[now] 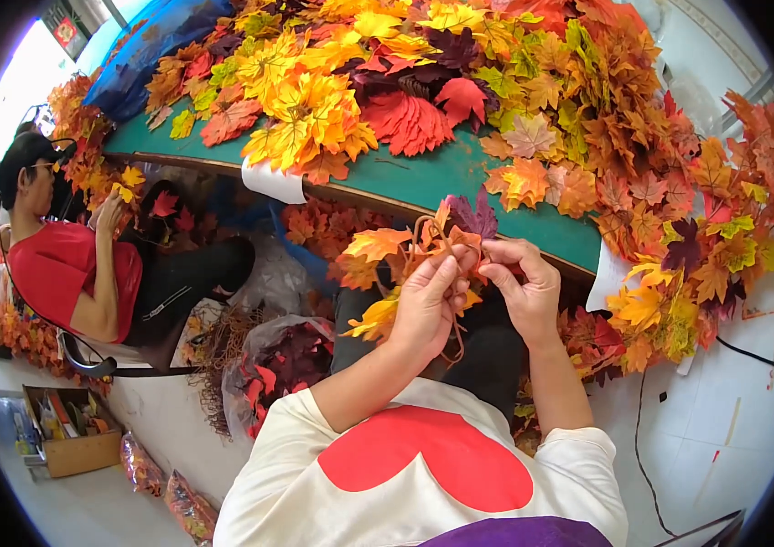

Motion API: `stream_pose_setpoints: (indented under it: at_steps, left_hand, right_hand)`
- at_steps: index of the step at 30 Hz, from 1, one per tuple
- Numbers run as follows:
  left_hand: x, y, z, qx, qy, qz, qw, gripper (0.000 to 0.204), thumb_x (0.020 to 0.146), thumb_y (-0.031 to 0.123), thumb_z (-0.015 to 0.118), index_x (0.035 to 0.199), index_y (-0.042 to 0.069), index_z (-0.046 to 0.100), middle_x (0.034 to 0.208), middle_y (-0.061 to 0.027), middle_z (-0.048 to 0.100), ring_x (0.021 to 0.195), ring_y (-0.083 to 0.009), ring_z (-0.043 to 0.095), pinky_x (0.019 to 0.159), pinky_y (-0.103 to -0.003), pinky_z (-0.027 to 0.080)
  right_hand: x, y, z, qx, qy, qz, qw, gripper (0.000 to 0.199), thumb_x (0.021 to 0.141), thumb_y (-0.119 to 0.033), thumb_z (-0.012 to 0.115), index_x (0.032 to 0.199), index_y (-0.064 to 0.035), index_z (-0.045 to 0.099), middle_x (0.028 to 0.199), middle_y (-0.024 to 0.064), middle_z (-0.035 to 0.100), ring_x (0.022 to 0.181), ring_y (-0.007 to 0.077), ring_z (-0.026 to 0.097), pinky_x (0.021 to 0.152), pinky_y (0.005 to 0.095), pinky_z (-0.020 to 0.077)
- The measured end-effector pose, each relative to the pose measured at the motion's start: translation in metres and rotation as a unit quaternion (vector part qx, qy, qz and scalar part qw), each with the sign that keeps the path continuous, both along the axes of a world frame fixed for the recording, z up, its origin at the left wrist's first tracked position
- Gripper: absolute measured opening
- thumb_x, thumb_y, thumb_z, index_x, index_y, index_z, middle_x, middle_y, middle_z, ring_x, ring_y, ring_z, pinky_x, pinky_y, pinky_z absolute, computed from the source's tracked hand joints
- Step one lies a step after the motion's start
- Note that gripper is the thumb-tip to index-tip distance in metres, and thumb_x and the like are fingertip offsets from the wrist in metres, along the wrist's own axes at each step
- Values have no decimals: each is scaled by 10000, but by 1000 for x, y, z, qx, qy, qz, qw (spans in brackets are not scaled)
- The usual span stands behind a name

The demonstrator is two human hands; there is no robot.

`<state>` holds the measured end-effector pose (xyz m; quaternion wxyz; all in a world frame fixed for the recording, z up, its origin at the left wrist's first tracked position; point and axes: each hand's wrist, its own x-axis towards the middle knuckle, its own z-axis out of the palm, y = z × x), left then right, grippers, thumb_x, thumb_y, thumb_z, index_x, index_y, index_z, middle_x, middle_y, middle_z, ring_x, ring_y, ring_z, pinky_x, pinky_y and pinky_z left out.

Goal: The person assembles a decorative garland by attaching artificial maple leaves to a central twine by hand.

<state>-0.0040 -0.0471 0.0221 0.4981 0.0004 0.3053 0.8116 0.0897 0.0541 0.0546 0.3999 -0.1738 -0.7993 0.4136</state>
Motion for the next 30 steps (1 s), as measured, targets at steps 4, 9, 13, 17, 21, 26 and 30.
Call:
stream_pose_setpoints:
  at_steps: [4,9,13,17,21,26,30]
  left_hand:
    - [1,-6,-3,-12,19,-21,1000,208,880,170,548,1057,65,578,908,11,613,649,-48,513,549,-180,415]
    - [-3,-8,-1,-9,27,-20,999,184,875,157,554,1028,60,583,902,-9,615,655,-57,518,555,-192,418]
    - [-8,-7,-4,-26,56,51,997,185,871,157,561,1013,41,586,901,-13,624,643,-48,514,558,-179,408]
    - [-4,-5,-2,14,116,43,992,188,870,153,566,1008,29,589,892,-3,621,662,-39,501,571,-178,386]
    - [2,-10,0,11,102,30,994,175,872,148,563,1003,39,599,905,8,619,698,-27,503,585,-173,383]
    - [1,-12,0,25,100,25,994,166,870,147,565,1000,50,604,930,5,622,693,-25,501,579,-172,386]
    - [1,-13,-1,22,103,12,994,156,866,138,569,990,50,607,946,-4,626,683,-27,499,575,-171,390]
  right_hand:
    - [0,-4,0,-120,-32,20,992,259,722,-78,691,979,-70,659,755,32,613,728,140,541,706,249,432]
    - [4,2,7,6,-9,12,1000,165,721,-31,670,883,-61,665,823,39,615,806,162,567,733,247,438]
    - [12,-8,30,227,-49,-73,970,112,723,-27,654,820,-64,615,852,37,609,823,190,589,824,334,426]
    - [6,-24,15,248,-89,7,965,128,707,-42,666,812,-70,599,703,39,597,695,191,589,841,393,418]
    - [-2,-25,7,155,-68,-7,986,98,685,-46,689,756,-46,621,667,62,595,654,208,582,798,373,442]
    - [-2,-29,8,106,-71,-10,992,91,688,-36,687,752,-20,625,683,80,606,678,210,591,837,376,432]
    - [0,-29,9,110,-72,-8,991,99,684,-39,695,750,-22,624,687,81,610,677,209,590,839,369,428]
